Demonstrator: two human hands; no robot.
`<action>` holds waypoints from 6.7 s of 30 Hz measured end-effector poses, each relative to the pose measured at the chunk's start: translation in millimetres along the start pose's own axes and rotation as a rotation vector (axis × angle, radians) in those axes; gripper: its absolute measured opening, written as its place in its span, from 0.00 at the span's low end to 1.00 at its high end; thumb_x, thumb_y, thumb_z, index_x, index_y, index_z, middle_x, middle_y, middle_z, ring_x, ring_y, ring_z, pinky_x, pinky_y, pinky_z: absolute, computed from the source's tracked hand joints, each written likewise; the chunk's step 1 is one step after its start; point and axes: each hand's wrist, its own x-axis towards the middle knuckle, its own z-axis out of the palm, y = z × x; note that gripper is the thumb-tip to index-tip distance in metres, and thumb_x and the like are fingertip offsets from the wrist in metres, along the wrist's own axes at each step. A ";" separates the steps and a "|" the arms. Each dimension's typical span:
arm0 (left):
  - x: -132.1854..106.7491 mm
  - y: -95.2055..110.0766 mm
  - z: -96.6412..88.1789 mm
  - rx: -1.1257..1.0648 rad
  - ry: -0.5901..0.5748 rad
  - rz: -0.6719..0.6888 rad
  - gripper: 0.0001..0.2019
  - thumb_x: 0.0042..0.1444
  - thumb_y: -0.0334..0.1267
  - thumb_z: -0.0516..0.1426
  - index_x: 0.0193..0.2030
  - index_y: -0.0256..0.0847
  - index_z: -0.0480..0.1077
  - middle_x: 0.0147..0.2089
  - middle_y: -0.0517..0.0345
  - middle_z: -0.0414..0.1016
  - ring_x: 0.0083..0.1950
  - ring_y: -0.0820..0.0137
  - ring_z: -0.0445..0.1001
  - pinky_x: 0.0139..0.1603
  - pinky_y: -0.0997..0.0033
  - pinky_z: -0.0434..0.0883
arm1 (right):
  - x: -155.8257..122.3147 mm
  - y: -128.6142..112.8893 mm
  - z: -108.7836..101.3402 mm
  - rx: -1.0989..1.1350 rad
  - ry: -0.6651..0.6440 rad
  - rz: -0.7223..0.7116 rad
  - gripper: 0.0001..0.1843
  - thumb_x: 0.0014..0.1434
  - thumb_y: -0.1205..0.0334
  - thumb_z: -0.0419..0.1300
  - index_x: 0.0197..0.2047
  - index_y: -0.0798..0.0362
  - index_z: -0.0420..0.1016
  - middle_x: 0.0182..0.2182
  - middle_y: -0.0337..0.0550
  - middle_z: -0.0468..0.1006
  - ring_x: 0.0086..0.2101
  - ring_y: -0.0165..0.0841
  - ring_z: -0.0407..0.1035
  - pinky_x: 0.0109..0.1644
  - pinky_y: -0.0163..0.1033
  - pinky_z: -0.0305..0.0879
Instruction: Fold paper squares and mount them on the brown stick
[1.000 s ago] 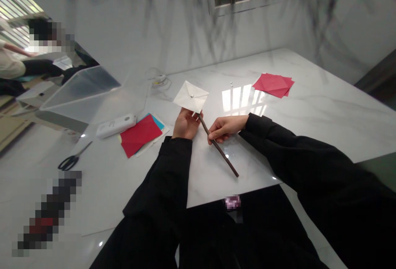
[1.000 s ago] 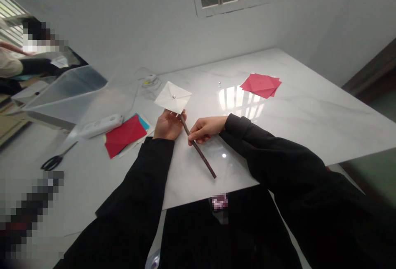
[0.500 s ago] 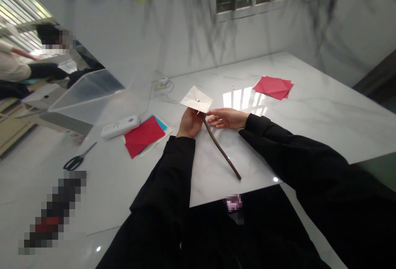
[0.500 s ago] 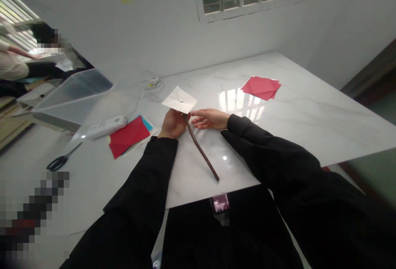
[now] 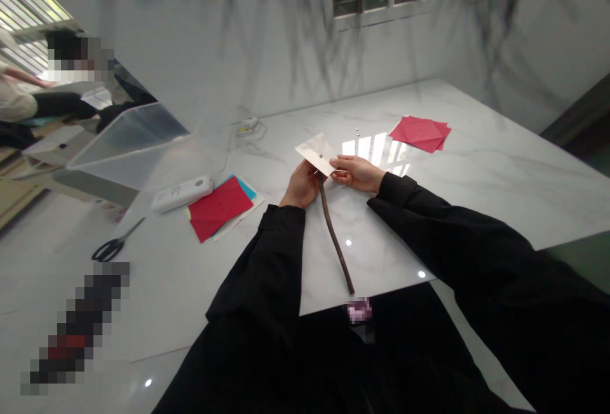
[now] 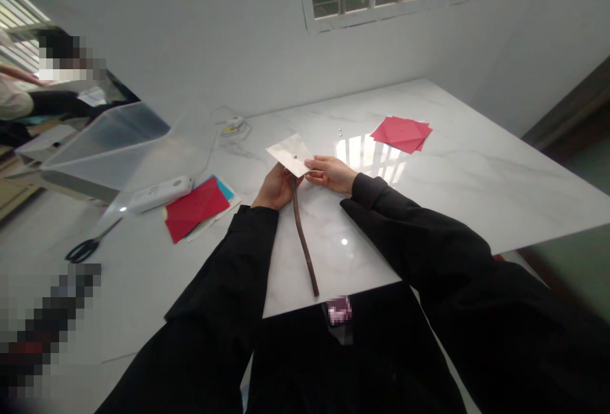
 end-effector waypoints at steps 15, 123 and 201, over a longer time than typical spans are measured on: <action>3.8 -2.1 -2.8 0.021 -0.019 0.002 0.09 0.59 0.37 0.64 0.44 0.36 0.77 0.41 0.49 0.83 0.48 0.60 0.82 0.52 0.63 0.78 | 3.0 2.3 -2.5 -0.022 -0.021 -0.008 0.02 0.68 0.72 0.63 0.40 0.57 0.75 0.37 0.44 0.82 0.33 0.24 0.75 0.38 0.26 0.77; 8.0 2.3 -10.9 0.665 0.192 0.443 0.20 0.41 0.43 0.72 0.41 0.36 0.80 0.43 0.47 0.84 0.44 0.58 0.81 0.48 0.62 0.76 | -3.1 -11.1 -1.8 -1.307 0.084 -0.814 0.05 0.63 0.64 0.64 0.38 0.51 0.82 0.34 0.42 0.80 0.35 0.34 0.72 0.46 0.39 0.67; -18.2 -4.2 -3.3 0.907 0.006 0.592 0.55 0.49 0.43 0.73 0.78 0.55 0.49 0.59 0.48 0.76 0.37 0.71 0.76 0.33 0.73 0.75 | -1.4 4.2 -13.6 -1.154 0.353 -0.906 0.38 0.61 0.63 0.58 0.73 0.52 0.56 0.53 0.52 0.79 0.41 0.42 0.77 0.50 0.53 0.79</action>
